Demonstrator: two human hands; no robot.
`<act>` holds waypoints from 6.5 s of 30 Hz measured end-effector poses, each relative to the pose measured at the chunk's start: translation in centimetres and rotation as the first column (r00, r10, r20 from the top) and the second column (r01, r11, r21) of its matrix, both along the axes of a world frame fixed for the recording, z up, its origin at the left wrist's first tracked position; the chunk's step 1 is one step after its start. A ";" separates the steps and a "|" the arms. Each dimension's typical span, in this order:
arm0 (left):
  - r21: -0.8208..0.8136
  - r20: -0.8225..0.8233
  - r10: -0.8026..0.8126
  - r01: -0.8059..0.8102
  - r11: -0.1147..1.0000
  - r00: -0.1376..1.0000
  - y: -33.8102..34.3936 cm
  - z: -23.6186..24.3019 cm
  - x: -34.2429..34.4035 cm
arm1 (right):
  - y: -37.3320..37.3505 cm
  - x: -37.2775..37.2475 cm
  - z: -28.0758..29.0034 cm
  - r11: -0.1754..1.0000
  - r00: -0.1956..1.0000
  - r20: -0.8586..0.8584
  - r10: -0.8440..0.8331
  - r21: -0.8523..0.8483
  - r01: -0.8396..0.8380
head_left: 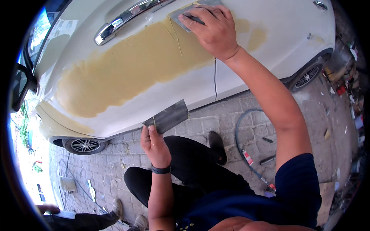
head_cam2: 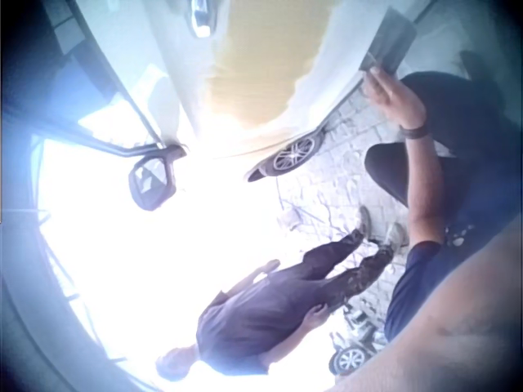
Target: The person applies a beige body filler to the side panel of a white car using a small metal spatula, spreading the material in smooth strokes. They then use a larger metal straightedge to level and smooth the applied filler across the panel surface.
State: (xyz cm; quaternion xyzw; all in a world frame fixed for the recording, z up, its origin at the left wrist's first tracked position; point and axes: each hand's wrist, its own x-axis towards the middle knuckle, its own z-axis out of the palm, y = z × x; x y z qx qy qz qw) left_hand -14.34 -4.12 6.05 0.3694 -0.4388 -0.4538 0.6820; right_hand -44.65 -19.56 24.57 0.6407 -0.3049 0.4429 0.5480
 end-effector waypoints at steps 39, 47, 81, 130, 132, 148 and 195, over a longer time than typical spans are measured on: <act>0.100 -0.014 -0.060 0.061 0.993 0.998 -0.6 1.6 -3.6 | 14.1 1.4 -14.9 0.032 -0.010 0.985 0.175 -0.016 -0.999; -0.069 0.179 -0.024 0.037 0.997 0.984 -0.4 5.0 -5.6 | 16.4 2.0 -12.7 -0.252 0.057 0.998 0.027 0.062 -0.966; -0.039 0.257 0.109 -0.102 0.994 0.960 1.8 0.8 -1.8 | 1.6 -3.3 2.3 0.997 0.999 -0.025 -0.038 0.062 0.040; -0.088 0.179 0.101 -0.087 0.992 0.979 3.9 3.3 -0.9 | 18.9 4.2 -13.6 -0.233 0.508 0.849 0.144 0.528 -0.817; 0.077 -0.196 0.087 -0.073 0.994 0.977 5.0 4.3 0.5 | 19.1 3.7 -13.8 -0.198 0.590 0.789 0.168 0.614 -0.764; -0.073 -0.087 0.044 -0.050 0.996 0.995 13.4 1.3 2.3 | 22.3 18.3 -18.5 -0.020 -0.410 0.728 -0.550 -0.502 -0.865; 0.127 -0.513 0.751 -0.829 0.544 0.415 42.6 4.0 31.7 | 25.4 36.2 -1.7 -0.836 -0.241 0.888 0.392 0.233 -0.497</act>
